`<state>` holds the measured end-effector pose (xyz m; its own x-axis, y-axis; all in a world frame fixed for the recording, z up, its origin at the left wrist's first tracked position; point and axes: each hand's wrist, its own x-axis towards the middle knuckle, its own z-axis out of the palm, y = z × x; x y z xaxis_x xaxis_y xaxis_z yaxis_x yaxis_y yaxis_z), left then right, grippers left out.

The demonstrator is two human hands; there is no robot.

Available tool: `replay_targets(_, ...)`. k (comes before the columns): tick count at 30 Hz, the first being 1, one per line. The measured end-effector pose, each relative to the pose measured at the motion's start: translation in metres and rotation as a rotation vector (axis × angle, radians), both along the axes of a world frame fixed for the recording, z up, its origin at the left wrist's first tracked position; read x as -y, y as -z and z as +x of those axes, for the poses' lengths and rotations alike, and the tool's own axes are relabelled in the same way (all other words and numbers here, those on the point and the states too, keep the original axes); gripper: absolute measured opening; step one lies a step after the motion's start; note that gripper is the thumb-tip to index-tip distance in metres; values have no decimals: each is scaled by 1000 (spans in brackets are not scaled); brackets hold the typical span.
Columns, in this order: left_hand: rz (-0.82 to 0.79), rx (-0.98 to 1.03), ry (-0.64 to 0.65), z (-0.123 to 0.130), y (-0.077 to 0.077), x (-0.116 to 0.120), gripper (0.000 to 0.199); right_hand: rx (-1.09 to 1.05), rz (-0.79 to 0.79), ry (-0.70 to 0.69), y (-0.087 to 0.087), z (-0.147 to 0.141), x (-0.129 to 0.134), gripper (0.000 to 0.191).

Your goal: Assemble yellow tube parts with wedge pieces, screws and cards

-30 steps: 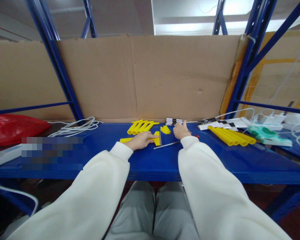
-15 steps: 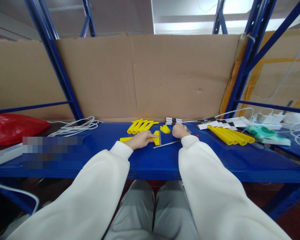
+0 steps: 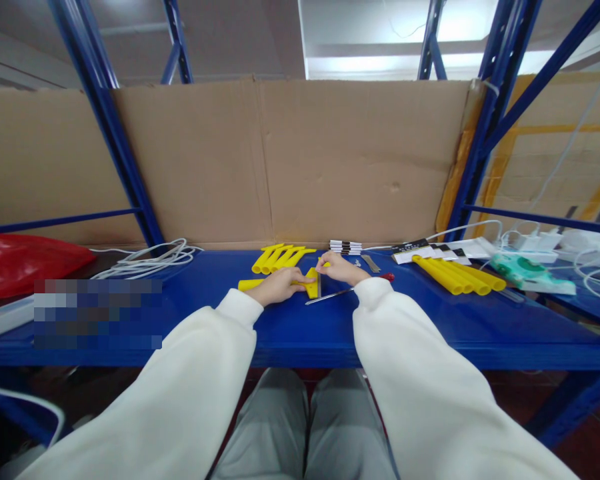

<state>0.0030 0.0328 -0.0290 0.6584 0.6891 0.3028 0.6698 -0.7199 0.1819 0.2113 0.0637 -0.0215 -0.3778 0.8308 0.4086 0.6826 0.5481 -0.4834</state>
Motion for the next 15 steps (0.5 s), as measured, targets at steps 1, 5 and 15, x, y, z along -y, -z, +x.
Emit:
replay_targets(1,-4,3,9,0,0,0,32,15,2,-5,1,-2,0,11)
replay_targets(5,-2,-8,11,1,-2,2,32,97,22,8,5,-6,0,12)
replay_targets(15,25,-52,19,1,-4,3,33,157,32,42,7,-11,-2,16)
